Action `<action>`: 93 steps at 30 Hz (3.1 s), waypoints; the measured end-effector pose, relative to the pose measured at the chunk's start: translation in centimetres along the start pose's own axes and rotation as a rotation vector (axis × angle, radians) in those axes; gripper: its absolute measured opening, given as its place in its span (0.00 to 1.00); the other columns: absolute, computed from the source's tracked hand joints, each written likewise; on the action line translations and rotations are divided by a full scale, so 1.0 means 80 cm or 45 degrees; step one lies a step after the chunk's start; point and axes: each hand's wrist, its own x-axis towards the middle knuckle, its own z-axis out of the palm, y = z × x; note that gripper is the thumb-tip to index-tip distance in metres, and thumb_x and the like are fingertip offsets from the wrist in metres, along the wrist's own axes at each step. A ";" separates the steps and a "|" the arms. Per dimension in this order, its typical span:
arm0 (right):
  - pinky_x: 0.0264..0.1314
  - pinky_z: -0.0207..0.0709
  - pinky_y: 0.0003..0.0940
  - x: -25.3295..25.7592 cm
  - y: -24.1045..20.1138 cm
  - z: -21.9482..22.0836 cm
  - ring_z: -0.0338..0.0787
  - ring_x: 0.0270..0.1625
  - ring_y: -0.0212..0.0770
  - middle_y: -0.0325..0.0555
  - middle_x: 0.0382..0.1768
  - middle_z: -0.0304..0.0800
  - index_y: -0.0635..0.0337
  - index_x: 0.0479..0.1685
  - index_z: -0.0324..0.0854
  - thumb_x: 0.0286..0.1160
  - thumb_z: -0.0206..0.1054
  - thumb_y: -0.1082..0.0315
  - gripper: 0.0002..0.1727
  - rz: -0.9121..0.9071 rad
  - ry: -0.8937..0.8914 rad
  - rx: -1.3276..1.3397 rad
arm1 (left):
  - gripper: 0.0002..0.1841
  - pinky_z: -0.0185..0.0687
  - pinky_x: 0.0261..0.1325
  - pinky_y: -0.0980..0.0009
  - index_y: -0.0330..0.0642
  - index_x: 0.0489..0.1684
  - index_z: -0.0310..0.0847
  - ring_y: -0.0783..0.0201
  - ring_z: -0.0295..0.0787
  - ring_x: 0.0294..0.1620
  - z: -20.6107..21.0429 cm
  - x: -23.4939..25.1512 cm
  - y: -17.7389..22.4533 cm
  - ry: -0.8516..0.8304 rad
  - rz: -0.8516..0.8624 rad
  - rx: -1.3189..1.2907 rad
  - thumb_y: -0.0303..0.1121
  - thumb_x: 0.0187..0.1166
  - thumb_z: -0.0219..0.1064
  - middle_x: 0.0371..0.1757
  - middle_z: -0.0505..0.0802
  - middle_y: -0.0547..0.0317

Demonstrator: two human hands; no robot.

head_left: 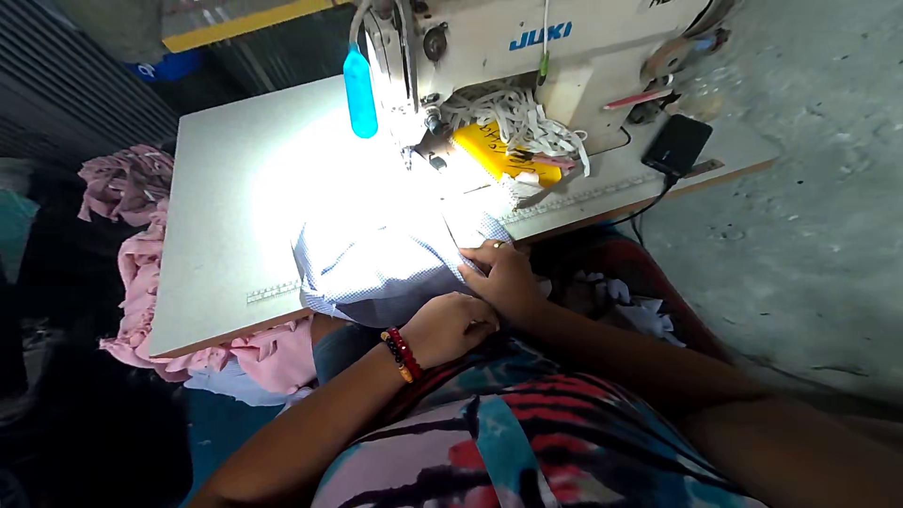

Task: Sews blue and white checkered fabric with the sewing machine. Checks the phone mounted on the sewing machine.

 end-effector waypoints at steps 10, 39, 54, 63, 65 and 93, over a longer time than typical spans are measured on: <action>0.53 0.86 0.54 -0.003 -0.018 -0.005 0.93 0.50 0.60 0.64 0.47 0.91 0.70 0.70 0.82 0.84 0.60 0.71 0.20 -0.185 -0.383 -0.524 | 0.13 0.86 0.60 0.54 0.40 0.42 0.93 0.56 0.93 0.53 -0.007 -0.023 -0.024 0.581 -0.121 0.288 0.35 0.83 0.61 0.46 0.96 0.53; 0.30 0.87 0.45 0.034 -0.013 0.020 0.92 0.31 0.55 0.60 0.34 0.88 0.75 0.46 0.88 0.69 0.70 0.76 0.11 -0.519 -0.178 -0.625 | 0.27 0.61 0.81 0.34 0.54 0.86 0.73 0.40 0.69 0.85 -0.088 0.038 -0.124 0.521 -0.518 0.651 0.51 0.91 0.50 0.84 0.77 0.47; 0.37 0.87 0.49 0.102 -0.037 0.025 0.93 0.40 0.58 0.61 0.40 0.88 0.73 0.43 0.86 0.72 0.67 0.81 0.06 -0.325 -0.367 -0.740 | 0.26 0.60 0.85 0.41 0.47 0.83 0.75 0.43 0.71 0.86 -0.139 0.056 -0.177 0.402 -0.327 0.698 0.47 0.92 0.48 0.85 0.77 0.42; 0.43 0.88 0.50 0.135 -0.037 0.036 0.94 0.46 0.59 0.63 0.43 0.89 0.75 0.46 0.85 0.76 0.61 0.82 0.08 -0.332 -0.218 -0.747 | 0.24 0.73 0.77 0.46 0.45 0.81 0.77 0.48 0.78 0.80 -0.084 0.042 -0.132 0.561 -0.459 0.512 0.39 0.91 0.51 0.82 0.80 0.47; 0.45 0.87 0.50 0.143 -0.037 0.037 0.94 0.48 0.59 0.62 0.44 0.89 0.76 0.46 0.85 0.76 0.61 0.82 0.08 -0.363 -0.199 -0.750 | 0.24 0.70 0.78 0.44 0.46 0.81 0.78 0.47 0.76 0.81 -0.090 0.043 -0.144 0.568 -0.430 0.504 0.39 0.91 0.51 0.83 0.78 0.47; 0.82 0.67 0.60 0.186 -0.049 0.024 0.74 0.82 0.65 0.69 0.78 0.74 0.72 0.77 0.74 0.84 0.61 0.69 0.24 -0.064 -0.449 -0.436 | 0.23 0.77 0.73 0.44 0.37 0.71 0.82 0.45 0.87 0.68 -0.076 0.034 -0.083 0.756 -0.781 0.206 0.44 0.88 0.60 0.63 0.91 0.42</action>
